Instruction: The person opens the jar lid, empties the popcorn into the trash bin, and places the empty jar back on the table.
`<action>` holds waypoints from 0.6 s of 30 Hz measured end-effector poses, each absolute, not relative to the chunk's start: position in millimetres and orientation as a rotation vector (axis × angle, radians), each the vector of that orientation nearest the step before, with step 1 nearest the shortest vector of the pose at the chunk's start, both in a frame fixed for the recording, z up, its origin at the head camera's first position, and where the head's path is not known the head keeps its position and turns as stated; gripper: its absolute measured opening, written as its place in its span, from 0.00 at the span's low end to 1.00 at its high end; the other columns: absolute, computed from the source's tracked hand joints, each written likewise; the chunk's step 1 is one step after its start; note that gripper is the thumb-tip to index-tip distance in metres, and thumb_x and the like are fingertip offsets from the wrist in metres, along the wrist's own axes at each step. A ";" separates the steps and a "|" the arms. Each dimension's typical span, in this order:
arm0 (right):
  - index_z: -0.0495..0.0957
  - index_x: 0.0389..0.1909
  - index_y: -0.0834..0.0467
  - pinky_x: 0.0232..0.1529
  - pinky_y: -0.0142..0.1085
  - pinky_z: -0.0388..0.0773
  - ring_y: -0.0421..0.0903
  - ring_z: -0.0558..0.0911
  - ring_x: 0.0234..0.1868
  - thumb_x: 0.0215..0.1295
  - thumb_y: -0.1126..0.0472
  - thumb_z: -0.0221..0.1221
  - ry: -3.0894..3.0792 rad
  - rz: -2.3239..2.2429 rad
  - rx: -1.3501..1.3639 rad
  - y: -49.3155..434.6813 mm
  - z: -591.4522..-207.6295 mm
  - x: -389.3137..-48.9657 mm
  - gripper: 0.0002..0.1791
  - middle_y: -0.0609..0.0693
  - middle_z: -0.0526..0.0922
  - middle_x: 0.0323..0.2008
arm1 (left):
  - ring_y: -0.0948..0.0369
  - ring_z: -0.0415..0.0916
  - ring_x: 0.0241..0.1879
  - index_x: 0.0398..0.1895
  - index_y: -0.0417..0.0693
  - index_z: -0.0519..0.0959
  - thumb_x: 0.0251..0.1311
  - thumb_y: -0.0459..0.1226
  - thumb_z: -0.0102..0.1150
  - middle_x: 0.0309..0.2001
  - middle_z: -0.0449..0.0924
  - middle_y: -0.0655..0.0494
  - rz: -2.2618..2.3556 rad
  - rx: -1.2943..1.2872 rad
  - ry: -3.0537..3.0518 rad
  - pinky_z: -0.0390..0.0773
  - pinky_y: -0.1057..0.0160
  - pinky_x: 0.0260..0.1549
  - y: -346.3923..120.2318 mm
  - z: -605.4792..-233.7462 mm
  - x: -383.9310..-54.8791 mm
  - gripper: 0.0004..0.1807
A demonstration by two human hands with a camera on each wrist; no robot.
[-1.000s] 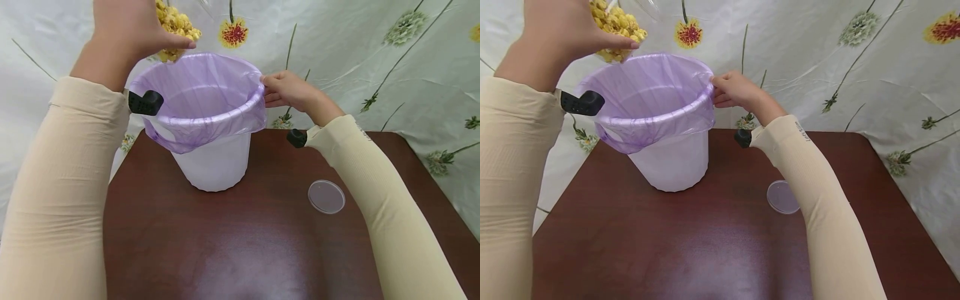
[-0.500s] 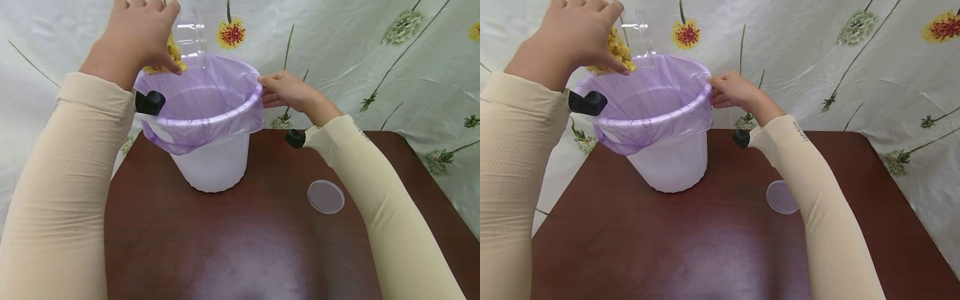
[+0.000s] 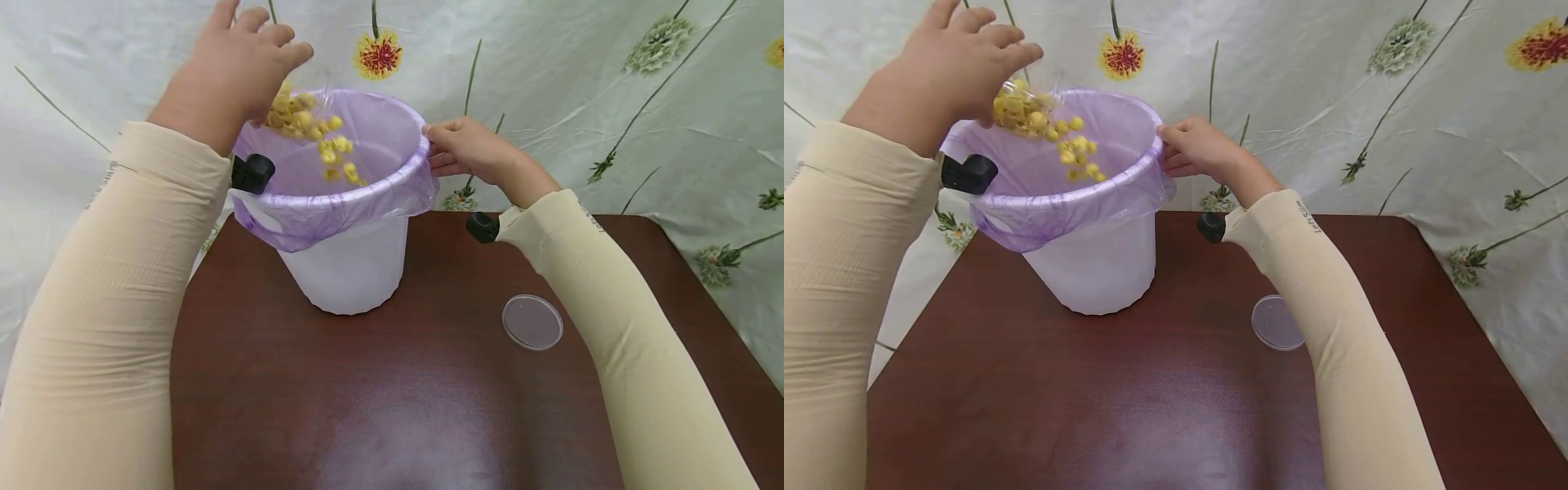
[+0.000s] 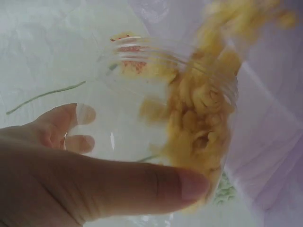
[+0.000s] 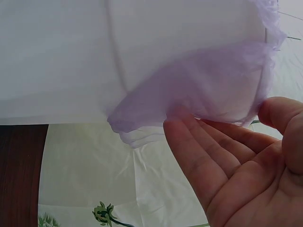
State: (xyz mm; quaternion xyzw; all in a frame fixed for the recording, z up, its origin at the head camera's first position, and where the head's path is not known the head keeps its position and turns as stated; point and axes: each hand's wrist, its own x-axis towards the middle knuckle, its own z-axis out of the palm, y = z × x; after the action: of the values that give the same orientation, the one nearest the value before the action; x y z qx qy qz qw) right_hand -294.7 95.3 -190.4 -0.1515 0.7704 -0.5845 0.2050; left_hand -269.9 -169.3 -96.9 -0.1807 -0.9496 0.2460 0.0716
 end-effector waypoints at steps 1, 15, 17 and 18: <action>0.69 0.47 0.68 0.48 0.39 0.72 0.50 0.75 0.49 0.69 0.54 0.42 2.152 -1.624 -0.421 95.4 -190.2 -294.6 0.20 0.57 0.72 0.46 | 0.38 0.38 0.63 0.68 0.47 0.50 0.47 0.23 0.58 0.64 0.50 0.36 0.756 -0.550 -2.822 0.25 0.43 0.58 -168.6 -97.1 -268.8 0.44; 0.66 0.54 0.68 0.48 0.38 0.72 0.50 0.75 0.49 0.70 0.54 0.42 2.163 -1.621 -0.406 94.2 -190.3 -294.6 0.23 0.56 0.72 0.46 | 0.42 0.44 0.62 0.61 0.53 0.61 0.55 0.17 0.42 0.59 0.59 0.40 0.869 -0.534 -2.595 0.35 0.44 0.60 -152.6 -95.5 -254.5 0.32; 0.67 0.53 0.68 0.48 0.38 0.72 0.50 0.75 0.49 0.70 0.54 0.42 2.163 -1.623 -0.408 94.3 -190.6 -294.5 0.22 0.56 0.72 0.45 | 0.41 0.44 0.62 0.62 0.52 0.60 0.56 0.19 0.41 0.59 0.58 0.39 0.839 -0.523 -2.617 0.36 0.43 0.60 -151.9 -94.8 -254.9 0.31; 0.67 0.53 0.68 0.48 0.38 0.72 0.50 0.75 0.49 0.70 0.54 0.42 2.161 -1.627 -0.408 94.3 -190.7 -294.4 0.22 0.56 0.72 0.45 | 0.41 0.43 0.63 0.62 0.51 0.59 0.56 0.19 0.41 0.60 0.57 0.39 0.819 -0.516 -2.632 0.36 0.43 0.59 -152.0 -94.6 -255.1 0.31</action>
State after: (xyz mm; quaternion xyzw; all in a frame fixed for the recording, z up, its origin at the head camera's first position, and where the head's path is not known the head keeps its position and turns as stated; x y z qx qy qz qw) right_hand -294.4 94.3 -190.7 -0.1461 0.7738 -0.5824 0.2017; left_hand -255.1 -152.0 -94.6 -0.1813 -0.9253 0.2879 0.1678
